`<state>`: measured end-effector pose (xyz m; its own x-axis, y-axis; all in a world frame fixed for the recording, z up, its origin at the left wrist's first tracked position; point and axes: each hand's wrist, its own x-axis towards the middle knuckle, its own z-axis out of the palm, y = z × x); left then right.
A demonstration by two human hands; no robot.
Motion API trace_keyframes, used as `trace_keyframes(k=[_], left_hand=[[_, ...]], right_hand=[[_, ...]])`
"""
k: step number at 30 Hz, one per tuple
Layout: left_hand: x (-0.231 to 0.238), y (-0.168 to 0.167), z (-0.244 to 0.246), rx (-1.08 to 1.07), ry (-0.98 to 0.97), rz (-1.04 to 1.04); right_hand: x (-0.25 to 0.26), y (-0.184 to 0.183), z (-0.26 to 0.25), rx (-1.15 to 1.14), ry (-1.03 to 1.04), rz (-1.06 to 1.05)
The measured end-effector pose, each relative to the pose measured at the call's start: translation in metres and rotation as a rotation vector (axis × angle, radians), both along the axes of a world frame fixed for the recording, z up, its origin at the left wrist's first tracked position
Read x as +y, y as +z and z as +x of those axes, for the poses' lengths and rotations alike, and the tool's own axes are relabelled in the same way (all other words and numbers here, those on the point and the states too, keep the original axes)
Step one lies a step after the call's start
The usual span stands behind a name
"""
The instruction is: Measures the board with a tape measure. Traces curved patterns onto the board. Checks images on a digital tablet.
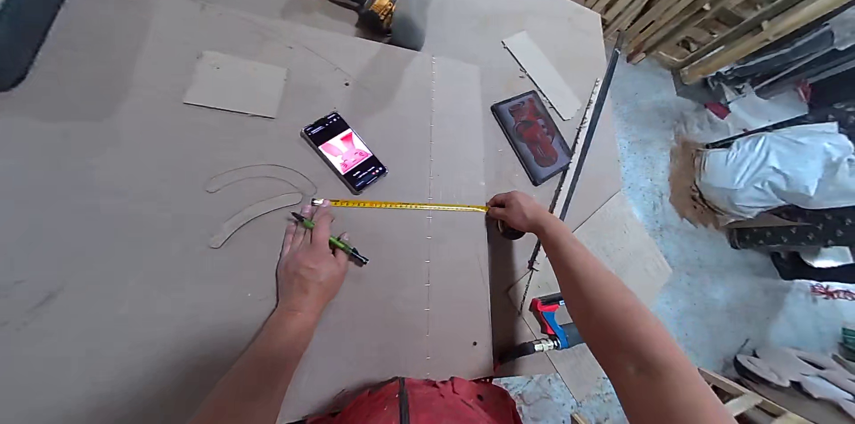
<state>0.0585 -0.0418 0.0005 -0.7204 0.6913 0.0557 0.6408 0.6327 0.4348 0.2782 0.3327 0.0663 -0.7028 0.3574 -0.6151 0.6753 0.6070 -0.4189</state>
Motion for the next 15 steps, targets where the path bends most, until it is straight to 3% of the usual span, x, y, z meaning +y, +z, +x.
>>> trace_keyframes(k=[8, 15], left_hand=[[-0.007, -0.004, 0.003, -0.018, -0.01, 0.043], [-0.009, 0.044, -0.027, -0.505, 0.352, 0.557]], right_hand=[[-0.006, 0.003, -0.004, -0.029, 0.016, 0.04], [-0.01, 0.001, -0.006, -0.051, 0.014, 0.085]])
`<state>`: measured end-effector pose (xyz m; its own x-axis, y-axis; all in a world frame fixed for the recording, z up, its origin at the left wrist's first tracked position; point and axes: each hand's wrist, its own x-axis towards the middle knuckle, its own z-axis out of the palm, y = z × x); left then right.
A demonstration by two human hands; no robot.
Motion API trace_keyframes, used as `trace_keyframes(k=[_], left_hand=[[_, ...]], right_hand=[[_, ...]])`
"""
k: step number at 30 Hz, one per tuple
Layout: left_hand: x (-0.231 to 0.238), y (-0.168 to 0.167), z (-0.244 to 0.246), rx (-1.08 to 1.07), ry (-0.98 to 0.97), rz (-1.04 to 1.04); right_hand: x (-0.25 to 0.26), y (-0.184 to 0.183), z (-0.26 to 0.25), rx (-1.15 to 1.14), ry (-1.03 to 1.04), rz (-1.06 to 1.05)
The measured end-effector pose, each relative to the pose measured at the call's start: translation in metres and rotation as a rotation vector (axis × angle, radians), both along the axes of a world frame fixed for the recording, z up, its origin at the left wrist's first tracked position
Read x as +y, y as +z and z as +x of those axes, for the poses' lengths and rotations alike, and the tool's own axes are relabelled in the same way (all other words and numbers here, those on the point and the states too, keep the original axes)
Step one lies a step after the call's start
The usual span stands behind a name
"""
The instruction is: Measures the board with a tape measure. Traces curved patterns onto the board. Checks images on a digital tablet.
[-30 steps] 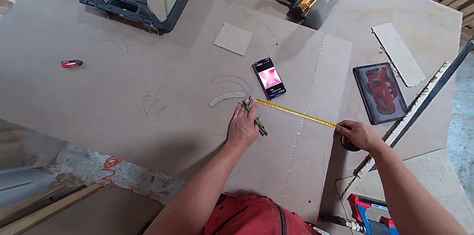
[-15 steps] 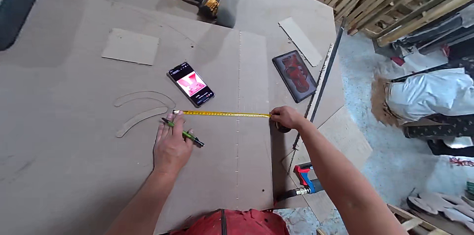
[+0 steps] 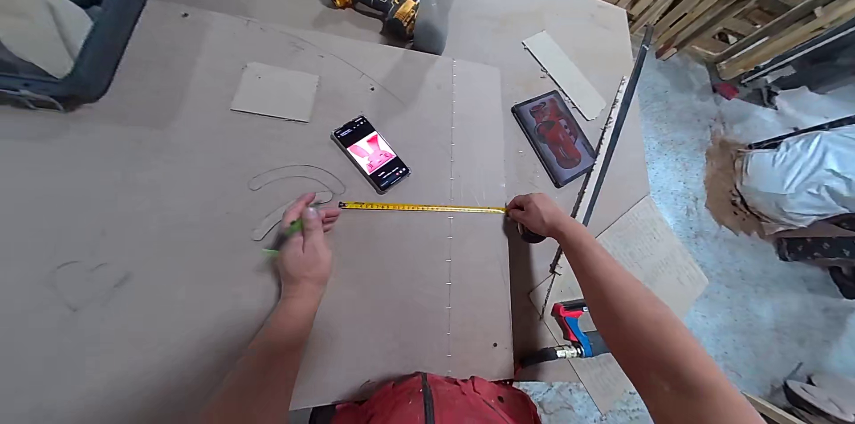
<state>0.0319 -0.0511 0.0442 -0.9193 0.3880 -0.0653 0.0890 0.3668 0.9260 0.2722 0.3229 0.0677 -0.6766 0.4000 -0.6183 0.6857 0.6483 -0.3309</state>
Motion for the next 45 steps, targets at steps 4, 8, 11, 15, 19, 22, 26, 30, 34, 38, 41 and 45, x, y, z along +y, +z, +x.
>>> trace_keyframes(k=[4, 8, 11, 15, 19, 22, 26, 30, 34, 38, 41, 45], left_hand=[[0.006, 0.0, -0.023, -0.226, 0.131, 0.016], [0.015, 0.001, -0.025, -0.278, 0.211, -0.053], [0.022, 0.001, -0.027, -0.3, 0.215, -0.061], [0.03, 0.0, -0.031, -0.294, 0.22, -0.125], [0.035, -0.002, -0.036, -0.204, 0.153, -0.326], [0.045, 0.01, -0.037, -0.143, 0.096, -0.487], [0.05, 0.018, -0.038, -0.152, 0.043, -0.586], [0.037, 0.016, -0.03, -0.19, 0.053, -0.598], [0.006, 0.019, -0.002, -0.201, 0.045, -0.628], [-0.037, 0.017, 0.033, -0.217, 0.019, -0.627], [-0.072, 0.013, 0.062, -0.209, 0.015, -0.642], [-0.11, 0.008, 0.093, -0.277, 0.034, -0.66]], right_hand=[[-0.002, 0.001, 0.001, 0.025, 0.007, 0.002], [-0.004, 0.002, 0.002, 0.013, -0.016, 0.027], [-0.003, 0.001, 0.003, 0.004, -0.041, 0.015], [-0.004, 0.002, 0.002, -0.008, -0.059, 0.008], [-0.004, 0.003, 0.001, -0.023, -0.057, 0.014], [-0.003, 0.001, 0.002, -0.018, -0.055, 0.024], [-0.005, 0.001, 0.004, -0.007, -0.037, 0.038], [-0.017, 0.003, 0.014, -0.031, -0.03, 0.035], [-0.045, 0.004, 0.04, -0.08, -0.022, 0.003], [-0.087, 0.007, 0.078, -0.134, 0.023, -0.036], [-0.121, 0.01, 0.104, -0.147, 0.005, -0.051], [-0.15, 0.009, 0.13, -0.207, 0.011, -0.099]])
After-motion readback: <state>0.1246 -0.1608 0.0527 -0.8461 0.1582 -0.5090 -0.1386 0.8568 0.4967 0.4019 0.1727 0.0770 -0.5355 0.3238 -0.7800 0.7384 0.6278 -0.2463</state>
